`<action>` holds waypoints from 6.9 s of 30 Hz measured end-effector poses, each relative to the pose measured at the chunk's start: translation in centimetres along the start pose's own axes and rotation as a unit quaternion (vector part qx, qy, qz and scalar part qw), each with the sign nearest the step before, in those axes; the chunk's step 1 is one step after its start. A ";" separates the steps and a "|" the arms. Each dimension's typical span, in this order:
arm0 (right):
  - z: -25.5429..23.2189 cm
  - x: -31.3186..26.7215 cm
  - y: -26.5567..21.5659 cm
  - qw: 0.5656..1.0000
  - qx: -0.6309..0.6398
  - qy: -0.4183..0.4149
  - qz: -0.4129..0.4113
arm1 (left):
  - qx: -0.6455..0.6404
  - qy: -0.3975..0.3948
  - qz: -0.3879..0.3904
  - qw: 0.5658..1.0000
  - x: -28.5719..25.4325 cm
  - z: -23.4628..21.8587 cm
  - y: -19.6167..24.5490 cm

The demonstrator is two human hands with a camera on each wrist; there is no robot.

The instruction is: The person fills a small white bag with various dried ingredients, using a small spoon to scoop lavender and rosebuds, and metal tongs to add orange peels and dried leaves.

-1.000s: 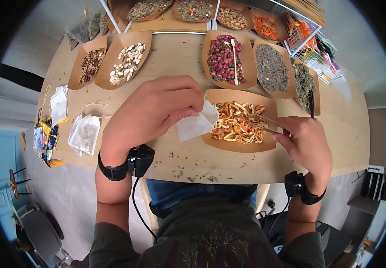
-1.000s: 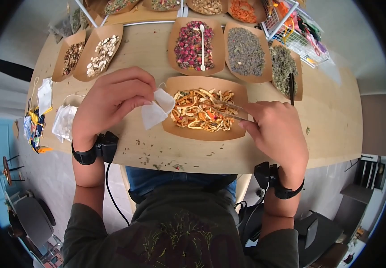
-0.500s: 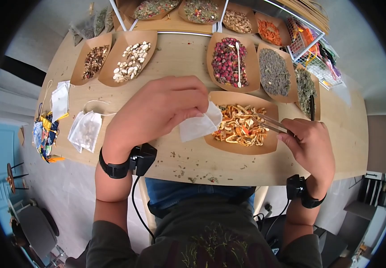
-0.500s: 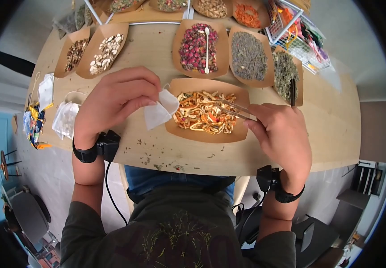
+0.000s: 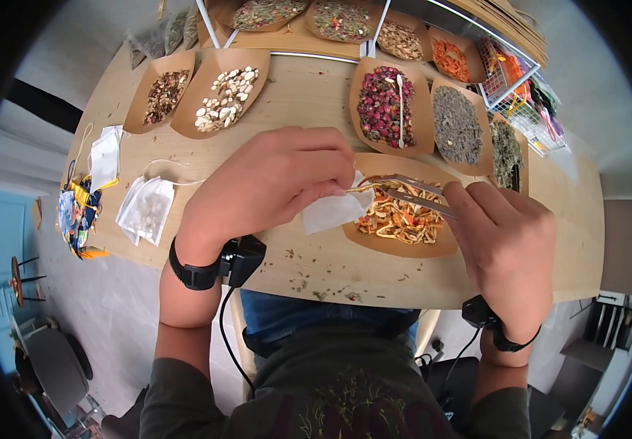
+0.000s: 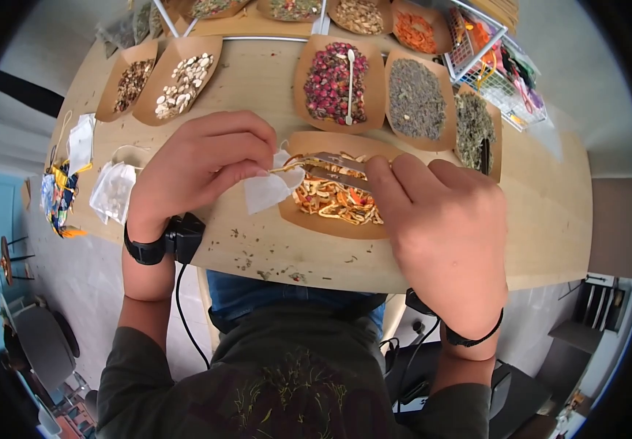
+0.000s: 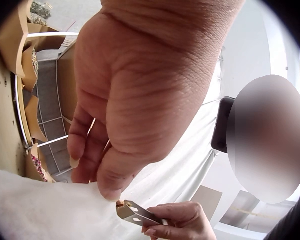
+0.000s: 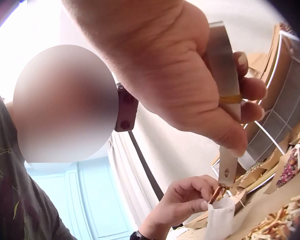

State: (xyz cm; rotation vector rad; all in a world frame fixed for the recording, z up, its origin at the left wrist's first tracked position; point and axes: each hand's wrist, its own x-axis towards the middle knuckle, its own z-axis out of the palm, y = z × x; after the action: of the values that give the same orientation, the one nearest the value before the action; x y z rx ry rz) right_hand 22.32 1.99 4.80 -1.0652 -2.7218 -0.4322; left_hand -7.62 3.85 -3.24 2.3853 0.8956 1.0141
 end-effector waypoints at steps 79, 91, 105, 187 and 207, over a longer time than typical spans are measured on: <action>4.1 -2.6 3.1 0.976 0.134 -0.136 0.105 | -0.011 -0.019 -0.054 0.998 0.1 -0.5 0.0; 2.1 -2.4 2.9 0.985 0.144 -0.034 0.092 | -0.002 -0.025 -0.051 0.998 0.1 -0.3 0.0; 0.6 0.7 -0.5 0.999 -0.035 0.025 -0.032 | 0.012 -0.003 -0.052 0.999 0.3 -0.1 0.4; 2.4 -0.3 0.9 0.995 0.030 0.091 0.032 | -0.022 0.001 -0.069 0.997 0.2 -0.2 0.2; 5.3 -5.2 1.9 0.962 0.172 -0.122 0.174 | -0.023 -0.010 -0.104 0.994 0.3 -0.8 0.2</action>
State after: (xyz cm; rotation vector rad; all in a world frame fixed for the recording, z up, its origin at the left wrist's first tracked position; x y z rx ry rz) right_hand 26.98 1.79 -1.20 -1.5270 -2.5844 0.2351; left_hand -8.02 4.04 -2.45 2.2055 1.0757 0.9180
